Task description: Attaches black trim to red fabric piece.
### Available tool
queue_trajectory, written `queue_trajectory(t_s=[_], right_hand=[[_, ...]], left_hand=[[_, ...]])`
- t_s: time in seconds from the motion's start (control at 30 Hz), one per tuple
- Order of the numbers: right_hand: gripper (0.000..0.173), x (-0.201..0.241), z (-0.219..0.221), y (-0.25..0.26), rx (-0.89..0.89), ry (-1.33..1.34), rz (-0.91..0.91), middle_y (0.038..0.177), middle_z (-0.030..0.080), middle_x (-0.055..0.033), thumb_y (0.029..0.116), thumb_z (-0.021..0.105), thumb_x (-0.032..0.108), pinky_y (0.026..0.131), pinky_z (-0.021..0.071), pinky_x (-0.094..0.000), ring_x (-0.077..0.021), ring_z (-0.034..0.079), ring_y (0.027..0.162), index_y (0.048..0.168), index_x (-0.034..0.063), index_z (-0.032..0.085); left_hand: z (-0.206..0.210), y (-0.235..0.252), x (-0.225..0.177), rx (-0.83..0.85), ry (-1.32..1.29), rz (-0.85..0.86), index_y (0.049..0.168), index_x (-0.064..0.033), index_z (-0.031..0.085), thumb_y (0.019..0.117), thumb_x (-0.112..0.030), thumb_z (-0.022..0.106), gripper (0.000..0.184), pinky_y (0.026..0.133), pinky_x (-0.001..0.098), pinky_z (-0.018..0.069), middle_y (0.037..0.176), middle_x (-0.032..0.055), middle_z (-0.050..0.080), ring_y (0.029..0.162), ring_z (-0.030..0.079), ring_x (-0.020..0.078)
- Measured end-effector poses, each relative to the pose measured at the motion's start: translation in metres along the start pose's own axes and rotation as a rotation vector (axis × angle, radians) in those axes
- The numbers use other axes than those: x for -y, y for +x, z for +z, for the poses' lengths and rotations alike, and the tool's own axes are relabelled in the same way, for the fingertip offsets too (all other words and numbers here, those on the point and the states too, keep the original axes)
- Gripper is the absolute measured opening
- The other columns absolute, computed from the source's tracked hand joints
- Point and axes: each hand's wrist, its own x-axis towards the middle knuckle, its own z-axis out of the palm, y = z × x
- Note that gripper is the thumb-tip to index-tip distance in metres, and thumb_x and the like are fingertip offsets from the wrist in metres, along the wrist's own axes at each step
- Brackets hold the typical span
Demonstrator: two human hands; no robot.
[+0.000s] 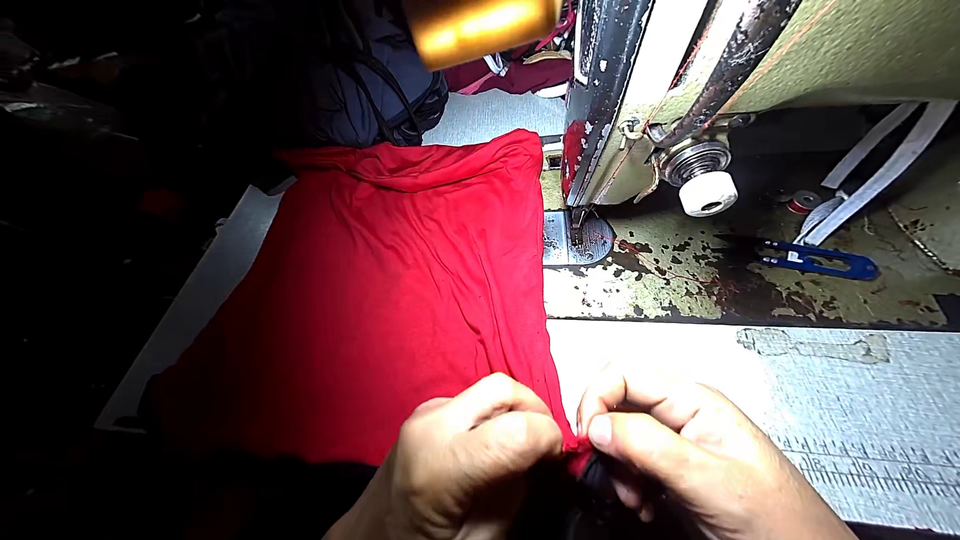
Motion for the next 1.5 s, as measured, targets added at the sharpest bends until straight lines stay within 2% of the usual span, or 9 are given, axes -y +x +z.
queue_trajectory(t_s=[0.2,0.3,0.7,0.8,0.87,0.97,1.07,1.37,1.5], right_hand=[[0.015,0.003,-0.003,-0.001,0.074,-0.036,-0.067,0.084,0.066,0.0113,0.0885,0.062,0.001,0.056,0.0481,-0.0122,0.0055,0.058,0.066,0.098,0.0112,0.067],[0.010,0.002,0.001,-0.001,0.028,-0.118,-0.082,0.080,0.065,0.0109,0.0891,0.067,0.003,0.054,0.0468,-0.0112,0.0064,0.056,0.063,0.096,0.0094,0.069],[0.012,0.001,-0.003,-0.002,0.045,-0.377,-0.184,0.078,0.059,0.0048,0.0998,0.055,0.008,0.057,0.0445,-0.0110,0.0054,0.053,0.065,0.096,0.0052,0.066],[0.013,0.000,-0.003,-0.003,0.112,-0.378,-0.168,0.079,0.060,0.0030,0.1017,0.054,0.009,0.059,0.0451,-0.0118,0.0042,0.054,0.065,0.098,0.0029,0.065],[0.013,-0.001,-0.002,-0.004,0.135,-0.339,-0.140,0.081,0.061,0.0032,0.1024,0.053,0.009,0.059,0.0469,-0.0120,0.0041,0.055,0.066,0.100,0.0027,0.065],[0.014,-0.004,-0.002,-0.003,0.143,-0.335,-0.125,0.082,0.060,0.0038,0.1041,0.052,0.011,0.060,0.0482,-0.0118,0.0044,0.056,0.067,0.101,0.0039,0.064],[0.016,-0.004,-0.002,-0.003,0.124,-0.413,-0.169,0.083,0.060,0.0012,0.1050,0.050,0.012,0.062,0.0471,-0.0111,0.0041,0.055,0.069,0.101,0.0030,0.064],[0.012,0.001,0.012,-0.010,-0.014,-0.391,-0.162,0.086,0.065,0.0025,0.0923,0.068,0.014,0.055,0.0436,-0.0096,0.0070,0.053,0.064,0.097,0.0035,0.068],[0.005,-0.006,0.013,-0.009,-0.038,-0.358,-0.180,0.083,0.063,0.0035,0.0903,0.065,0.007,0.055,0.0416,-0.0089,0.0074,0.051,0.065,0.090,0.0046,0.070]], left_hand=[[0.001,0.000,-0.002,-0.005,-0.008,-0.014,0.102,-0.0054,0.063,0.1047,-0.013,0.057,0.010,0.080,0.0129,0.0502,0.092,0.0074,0.062,0.089,0.062,0.0055],[0.003,0.001,-0.002,0.000,0.028,0.018,0.102,-0.0045,0.061,0.1061,-0.013,0.054,0.012,0.080,0.0130,0.0509,0.093,0.0088,0.062,0.089,0.063,0.0067],[-0.002,-0.003,0.001,0.000,0.257,0.121,0.103,-0.0050,0.066,0.1059,-0.010,0.054,0.014,0.084,0.0149,0.0536,0.098,0.0110,0.072,0.096,0.070,0.0089],[-0.001,-0.004,0.002,0.006,0.403,0.181,0.102,-0.0067,0.064,0.1059,-0.011,0.054,0.012,0.088,0.0179,0.0542,0.106,0.0127,0.074,0.101,0.071,0.0118],[0.001,-0.004,0.002,0.010,0.461,0.204,0.101,-0.0090,0.059,0.1062,-0.012,0.051,0.010,0.083,0.0186,0.0535,0.108,0.0112,0.071,0.097,0.069,0.0125],[0.003,-0.003,0.000,-0.008,0.375,0.190,0.095,-0.0089,0.056,0.1080,-0.014,0.048,0.016,0.074,0.0182,0.0537,0.099,0.0098,0.073,0.090,0.071,0.0104],[0.002,-0.003,-0.002,-0.007,0.183,0.122,0.094,-0.0051,0.057,0.1079,-0.014,0.050,0.018,0.081,0.0169,0.0553,0.096,0.0115,0.072,0.094,0.071,0.0095],[0.001,-0.007,-0.001,-0.079,0.137,0.085,0.100,-0.0036,0.063,0.1060,-0.012,0.055,0.013,0.088,0.0177,0.0564,0.101,0.0102,0.073,0.101,0.071,0.0084],[0.001,-0.010,0.000,-0.077,0.135,0.078,0.100,-0.0028,0.062,0.1060,-0.011,0.055,0.012,0.089,0.0183,0.0567,0.102,0.0109,0.073,0.101,0.071,0.0088]])
